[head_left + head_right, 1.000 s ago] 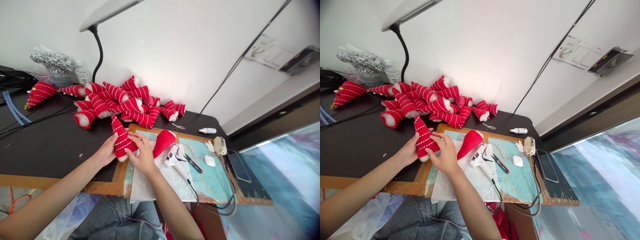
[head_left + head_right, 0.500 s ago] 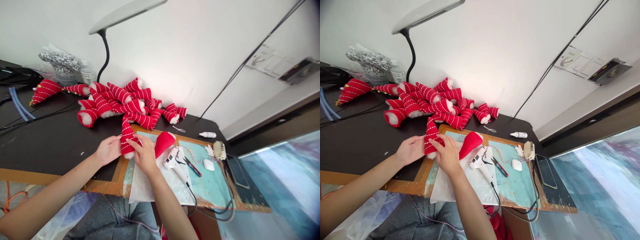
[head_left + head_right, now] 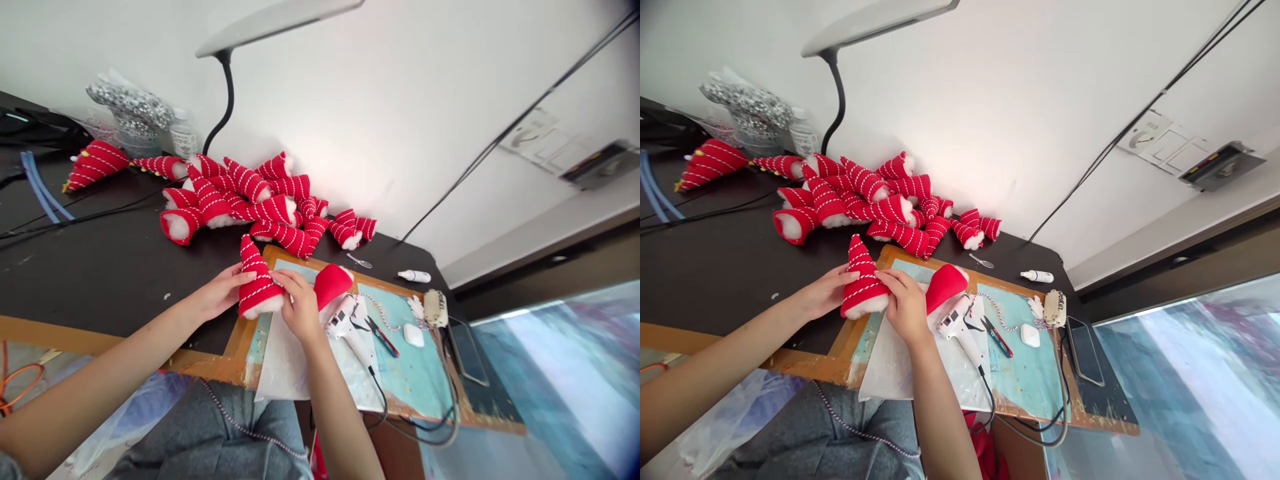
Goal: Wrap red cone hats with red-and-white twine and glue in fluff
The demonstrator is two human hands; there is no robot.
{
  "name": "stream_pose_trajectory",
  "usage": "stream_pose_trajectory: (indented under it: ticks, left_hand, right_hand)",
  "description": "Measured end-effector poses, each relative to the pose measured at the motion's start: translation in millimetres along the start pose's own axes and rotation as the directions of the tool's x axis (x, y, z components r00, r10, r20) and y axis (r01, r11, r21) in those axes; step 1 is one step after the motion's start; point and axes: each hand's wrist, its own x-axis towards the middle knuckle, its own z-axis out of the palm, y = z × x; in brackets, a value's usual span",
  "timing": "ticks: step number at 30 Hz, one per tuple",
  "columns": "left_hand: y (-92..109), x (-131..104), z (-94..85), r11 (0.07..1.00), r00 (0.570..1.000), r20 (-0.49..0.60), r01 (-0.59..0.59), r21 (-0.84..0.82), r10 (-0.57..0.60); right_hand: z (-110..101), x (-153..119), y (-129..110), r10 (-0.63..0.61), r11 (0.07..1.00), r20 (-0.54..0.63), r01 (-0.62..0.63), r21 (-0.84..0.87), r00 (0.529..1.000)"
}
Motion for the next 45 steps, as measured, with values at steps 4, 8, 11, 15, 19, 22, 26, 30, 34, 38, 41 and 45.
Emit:
stream_pose_trajectory:
  ticks: [4, 8, 11, 15, 19, 22, 26, 30, 34, 38, 41, 45]
  left_hand:
    - [0, 0, 2.2, 1.0, 1.0, -0.026, 0.01, -0.012, -0.01]
    - [0, 2, 2.5, 0.999, 0.998, -0.064, 0.016, -0.034, -0.018]
    - [2, 3, 2.2, 0.998, 0.996, -0.063, 0.053, -0.037, -0.056]
    - [-1, 2, 3.3, 0.999, 0.995, -0.086, 0.047, -0.012, -0.048]
    - [-4, 2, 5.4, 0.999, 0.994, -0.112, -0.008, 0.036, 0.012]
    - [-5, 0, 6.4, 0.997, 0.992, -0.119, -0.026, 0.079, 0.035]
    - [-3, -2, 7.1, 0.991, 0.988, -0.131, -0.06, 0.122, 0.077]
    - [-2, -2, 6.2, 0.985, 0.984, -0.136, -0.095, 0.141, 0.115]
    - [-2, 0, 3.9, 0.987, 0.991, -0.098, -0.077, 0.14, 0.091]
    - [-3, 3, 3.4, 0.98, 0.99, -0.092, -0.093, 0.174, 0.11]
    - [-5, 5, 3.6, 0.969, 0.983, -0.1, -0.128, 0.21, 0.151]
    - [-5, 5, 2.4, 0.958, 0.976, -0.107, -0.158, 0.241, 0.188]
  right_hand:
    - [-4, 0, -8, -0.103, 0.994, -0.003, 0.103, 0.031, 0.995]
    - [-4, 0, -12, -0.148, 0.988, 0.073, 0.15, -0.02, 0.986]
    - [-2, -1, -12, -0.149, 0.982, 0.102, 0.16, -0.103, 0.984]
    - [-1, -3, -14, -0.11, 0.965, 0.176, 0.147, -0.216, 0.978]
    - [0, -3, -18, -0.106, 0.972, 0.166, 0.138, -0.192, 0.98]
    - [1, -3, -20, -0.125, 0.972, 0.165, 0.154, -0.177, 0.978]
    - [4, -4, -21, -0.14, 0.962, 0.226, 0.186, -0.198, 0.964]
    - [5, -3, -20, -0.152, 0.954, 0.245, 0.207, -0.219, 0.958]
    - [4, -3, -17, -0.119, 0.943, 0.253, 0.189, -0.273, 0.96]
    - [4, -2, -16, -0.138, 0.946, 0.228, 0.197, -0.259, 0.964]
    - [4, -3, -18, -0.163, 0.948, 0.245, 0.22, -0.23, 0.956]
    - [6, -3, -20, -0.162, 0.94, 0.256, 0.228, -0.254, 0.953]
